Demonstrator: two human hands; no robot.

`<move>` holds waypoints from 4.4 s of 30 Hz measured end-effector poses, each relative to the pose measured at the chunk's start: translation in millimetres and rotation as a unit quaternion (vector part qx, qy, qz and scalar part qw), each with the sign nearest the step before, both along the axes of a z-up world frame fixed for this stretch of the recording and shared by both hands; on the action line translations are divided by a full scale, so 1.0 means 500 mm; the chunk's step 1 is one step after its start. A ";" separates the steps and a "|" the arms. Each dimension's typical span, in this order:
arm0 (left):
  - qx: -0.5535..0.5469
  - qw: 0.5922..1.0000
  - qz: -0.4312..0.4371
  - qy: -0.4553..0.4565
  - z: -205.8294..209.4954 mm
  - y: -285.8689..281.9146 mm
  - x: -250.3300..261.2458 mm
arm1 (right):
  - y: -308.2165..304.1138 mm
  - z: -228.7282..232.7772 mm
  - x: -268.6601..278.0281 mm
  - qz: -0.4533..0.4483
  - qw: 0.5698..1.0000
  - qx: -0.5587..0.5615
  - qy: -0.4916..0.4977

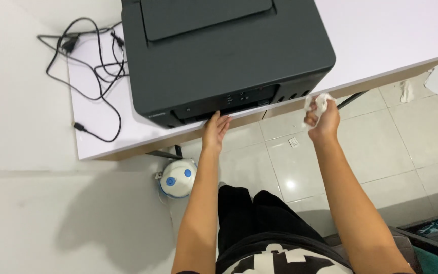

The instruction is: Cleaning a printer with a tissue and managing its power and data cables.

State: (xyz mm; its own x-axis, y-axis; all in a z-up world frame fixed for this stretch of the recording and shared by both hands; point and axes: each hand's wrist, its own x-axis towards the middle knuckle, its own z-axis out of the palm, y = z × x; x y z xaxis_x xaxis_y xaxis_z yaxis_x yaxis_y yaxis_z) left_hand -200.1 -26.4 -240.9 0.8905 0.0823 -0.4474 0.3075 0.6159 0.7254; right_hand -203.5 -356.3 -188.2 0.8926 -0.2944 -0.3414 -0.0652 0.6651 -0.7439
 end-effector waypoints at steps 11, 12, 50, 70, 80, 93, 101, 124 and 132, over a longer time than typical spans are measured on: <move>-0.070 0.994 0.076 -0.031 0.009 -0.053 -0.111 | -0.023 -0.016 -0.152 0.255 0.957 -0.068 0.122; -0.072 0.994 0.068 -0.051 0.009 -0.062 -0.134 | -0.045 -0.015 -0.169 0.270 0.956 -0.032 0.112; 0.693 0.641 -0.144 -0.296 0.216 0.048 -0.127 | 0.238 0.054 -0.165 0.280 0.873 -0.400 0.022; 0.726 0.414 -0.251 -0.489 0.176 0.019 -0.089 | 0.089 0.048 -0.281 0.181 0.962 -0.156 0.131; 0.757 0.448 -0.265 -0.394 0.192 0.004 -0.091 | 0.129 0.075 -0.289 0.247 0.937 -0.216 0.121; 0.748 0.374 -0.200 -0.511 0.197 0.029 -0.128 | 0.223 0.119 -0.217 0.467 0.678 -0.568 0.006; 0.777 0.531 -0.212 -0.265 0.161 0.042 -0.093 | 0.277 0.137 -0.184 0.451 0.801 -0.374 0.123; 0.514 0.788 -0.246 -0.235 0.231 0.034 -0.180 | 0.167 0.139 -0.142 0.422 0.863 -0.271 0.059; 0.588 0.677 -0.131 -0.423 0.240 0.034 -0.374 | 0.130 0.112 -0.135 0.169 0.968 -0.184 -0.029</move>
State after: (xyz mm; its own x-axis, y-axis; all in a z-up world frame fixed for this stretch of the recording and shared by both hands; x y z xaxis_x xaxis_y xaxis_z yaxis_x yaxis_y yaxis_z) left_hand -386.8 -9.5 -120.9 0.8400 -0.2722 0.4693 -0.5375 -0.5354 0.6515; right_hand -270.9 -291.2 -132.3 0.9736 -0.0742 -0.2159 -0.1843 0.3022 -0.9352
